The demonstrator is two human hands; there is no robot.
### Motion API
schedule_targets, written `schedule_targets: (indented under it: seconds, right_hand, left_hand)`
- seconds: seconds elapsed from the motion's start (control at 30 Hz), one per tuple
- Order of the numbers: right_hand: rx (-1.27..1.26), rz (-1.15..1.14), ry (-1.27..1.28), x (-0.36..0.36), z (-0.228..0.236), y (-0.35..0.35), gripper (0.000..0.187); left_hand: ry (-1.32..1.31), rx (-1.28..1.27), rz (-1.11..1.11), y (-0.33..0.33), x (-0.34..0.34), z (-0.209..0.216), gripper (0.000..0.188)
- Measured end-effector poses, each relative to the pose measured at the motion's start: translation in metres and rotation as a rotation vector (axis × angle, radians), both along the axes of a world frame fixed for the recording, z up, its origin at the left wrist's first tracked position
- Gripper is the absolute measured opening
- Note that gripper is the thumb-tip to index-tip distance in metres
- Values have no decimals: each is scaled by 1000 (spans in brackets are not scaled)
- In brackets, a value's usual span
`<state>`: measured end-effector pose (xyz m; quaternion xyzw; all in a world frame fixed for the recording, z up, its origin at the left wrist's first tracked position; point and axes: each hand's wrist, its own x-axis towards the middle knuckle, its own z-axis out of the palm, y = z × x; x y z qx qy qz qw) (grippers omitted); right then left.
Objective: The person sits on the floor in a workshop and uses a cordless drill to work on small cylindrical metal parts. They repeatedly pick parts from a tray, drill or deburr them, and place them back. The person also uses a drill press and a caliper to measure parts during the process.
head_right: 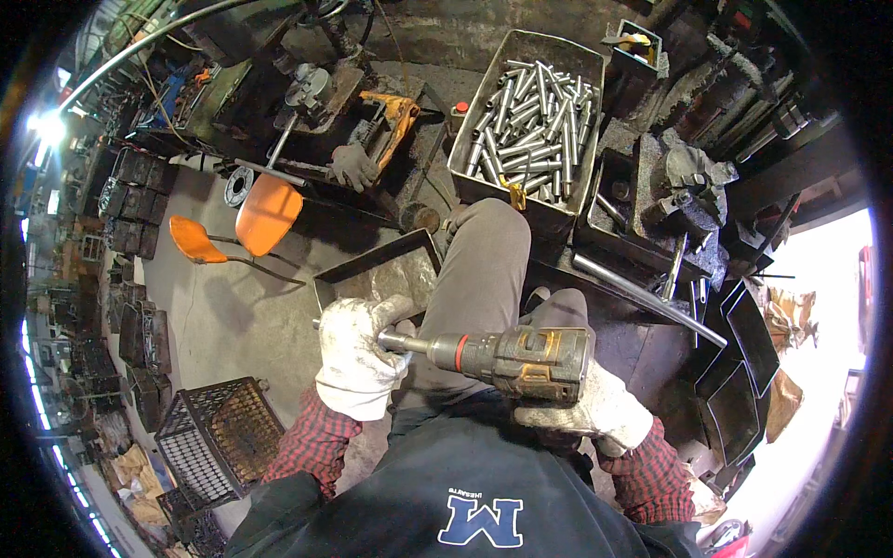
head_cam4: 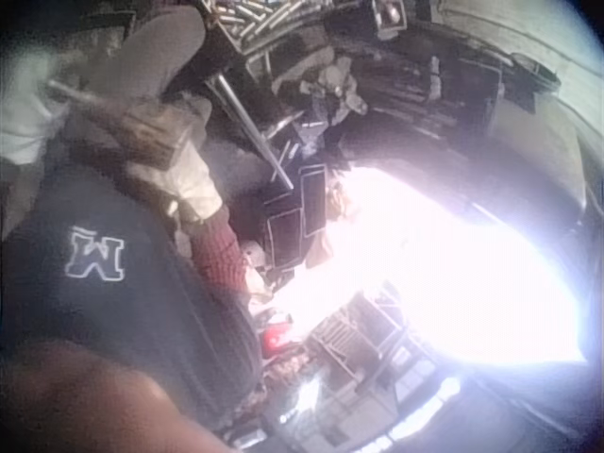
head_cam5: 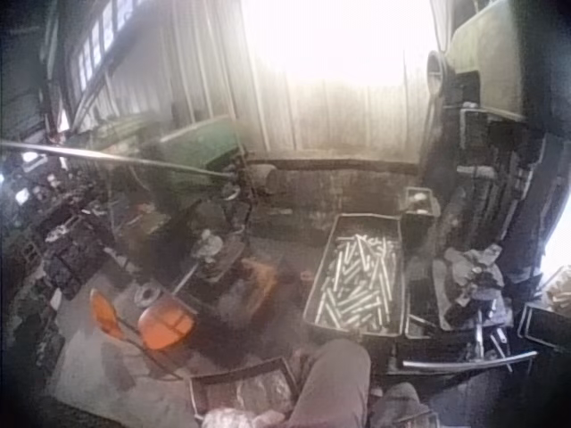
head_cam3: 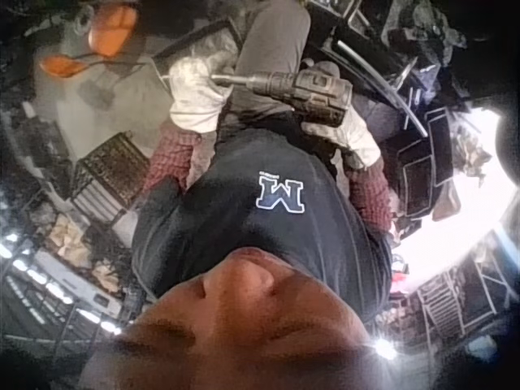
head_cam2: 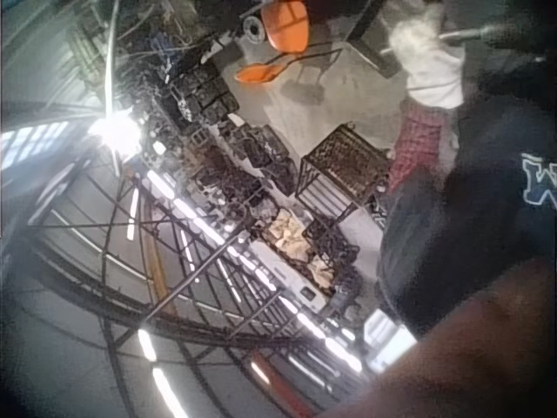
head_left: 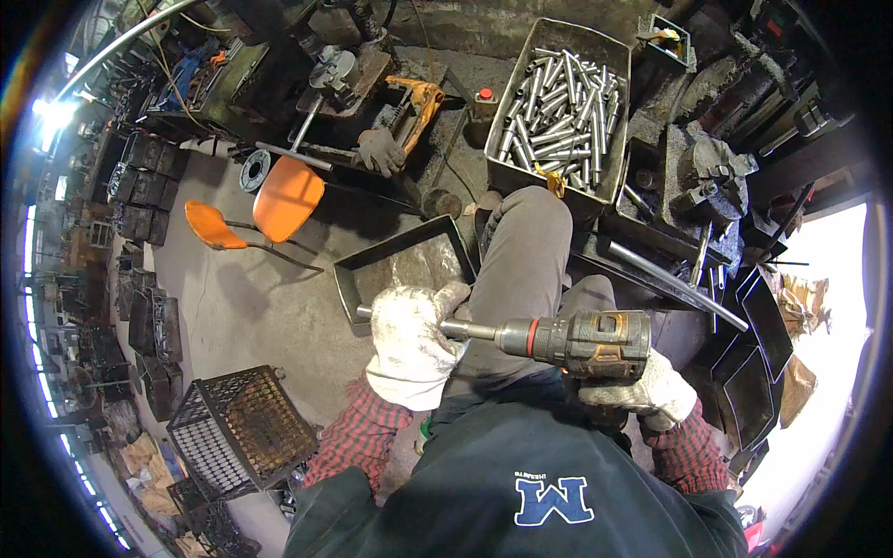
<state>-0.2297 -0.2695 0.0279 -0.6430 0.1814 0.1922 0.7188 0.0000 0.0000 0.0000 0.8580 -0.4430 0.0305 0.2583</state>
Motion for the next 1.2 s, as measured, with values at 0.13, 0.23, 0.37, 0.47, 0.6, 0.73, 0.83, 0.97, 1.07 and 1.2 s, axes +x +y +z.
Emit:
schedule_targets:
  seconds: [0.13, 0.23, 0.37, 0.47, 0.6, 0.73, 0.83, 0.97, 1.07, 1.2]
  right_hand:
    - [-284, 33, -206, -2, -5, 2, 89]
    - [-757, 332, -433, -13, -2, -19, 85]
    - [-309, -53, 55, -34, 6, -29, 76]
    - [-243, -162, 133, -24, 11, -26, 78]
    - [-570, 6, -158, -2, 29, -8, 80]
    - [-348, -79, -72, 14, 35, 1, 85]
    - [-178, -127, 16, 15, 39, 1, 88]
    - [55, -127, -7, 21, 42, -5, 88]
    - [-33, 43, -50, 24, 37, -11, 86]
    - [404, -140, 79, 14, 13, -4, 82]
  left_hand:
    - [-35, 40, -7, -1, 0, -2, 36]
    - [109, 11, -61, -4, -8, -8, 35]
    - [421, -59, -130, -3, -19, -10, 36]
    - [402, -6, -104, -3, -19, -13, 39]
    - [311, -13, -65, 2, -17, -15, 37]
    - [254, -32, -80, 4, -12, -18, 36]
    - [228, -38, -83, 6, -15, -19, 36]
    - [309, 7, -86, 5, -14, -20, 35]
    - [280, 17, -102, 6, -12, -20, 33]
    - [130, 5, -110, 5, -3, -16, 38]
